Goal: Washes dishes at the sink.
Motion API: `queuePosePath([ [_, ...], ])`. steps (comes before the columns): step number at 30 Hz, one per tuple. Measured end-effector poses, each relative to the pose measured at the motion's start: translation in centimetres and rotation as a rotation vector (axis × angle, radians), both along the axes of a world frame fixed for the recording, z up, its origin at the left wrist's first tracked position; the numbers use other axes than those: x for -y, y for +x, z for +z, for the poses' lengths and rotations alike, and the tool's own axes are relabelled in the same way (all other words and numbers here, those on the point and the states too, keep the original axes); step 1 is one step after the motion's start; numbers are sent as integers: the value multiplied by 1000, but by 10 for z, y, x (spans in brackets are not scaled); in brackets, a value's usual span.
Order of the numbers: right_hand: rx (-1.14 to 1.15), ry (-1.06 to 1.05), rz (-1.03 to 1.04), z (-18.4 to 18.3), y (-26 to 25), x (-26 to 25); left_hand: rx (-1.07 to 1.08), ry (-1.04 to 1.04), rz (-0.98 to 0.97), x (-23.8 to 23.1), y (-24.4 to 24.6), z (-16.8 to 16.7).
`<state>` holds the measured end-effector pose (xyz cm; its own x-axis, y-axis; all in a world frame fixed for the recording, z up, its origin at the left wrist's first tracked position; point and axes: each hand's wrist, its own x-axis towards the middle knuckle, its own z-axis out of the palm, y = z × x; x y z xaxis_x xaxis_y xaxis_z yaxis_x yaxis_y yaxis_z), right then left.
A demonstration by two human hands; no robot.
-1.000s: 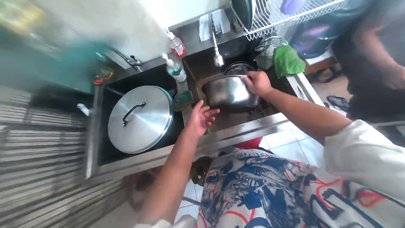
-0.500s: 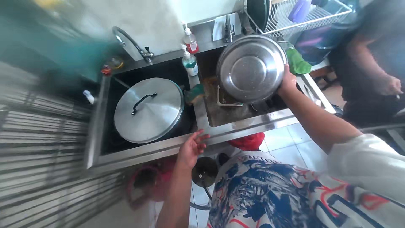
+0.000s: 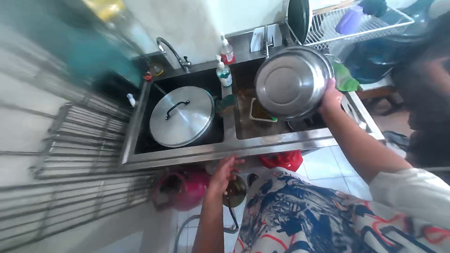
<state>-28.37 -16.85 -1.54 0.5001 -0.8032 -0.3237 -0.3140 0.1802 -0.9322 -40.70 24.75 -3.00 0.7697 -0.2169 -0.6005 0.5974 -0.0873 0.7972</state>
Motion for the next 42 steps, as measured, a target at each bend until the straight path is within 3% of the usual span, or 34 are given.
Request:
queuePosePath([
  [4,37,97,4,-7,-21,29,-173,45,102,-21,-51,-42],
  [7,-19,0,-2,-15,-20,51,-279,95,478,-25,-94,-96],
  [9,37,55,7,-20,-19,60,-349,167,752,-26,-130,-136],
  [11,77,119,15,-24,-20,65,-458,263,883,-19,-178,-162],
  [15,126,199,22,-41,-13,71,-607,330,784,4,-271,-152],
  [18,240,405,37,-48,-19,61,-681,356,763,13,-296,-152],
  [20,188,362,0,-48,-12,58,-674,359,739,12,-315,-162],
  [24,147,240,-9,-33,-7,45,-544,500,331,-4,-324,-167],
  [27,260,264,-31,-34,-5,35,-576,429,583,-1,-297,-169],
  [30,146,154,18,-24,-2,18,-551,352,739,-7,-272,-170],
  [36,101,287,1,-23,-2,-24,-552,339,717,-24,-263,-167],
  [39,37,352,-7,-16,-7,-44,-583,359,688,-34,-275,-166],
  [42,129,462,-39,-15,-11,-63,-590,346,657,-51,-298,-183],
])
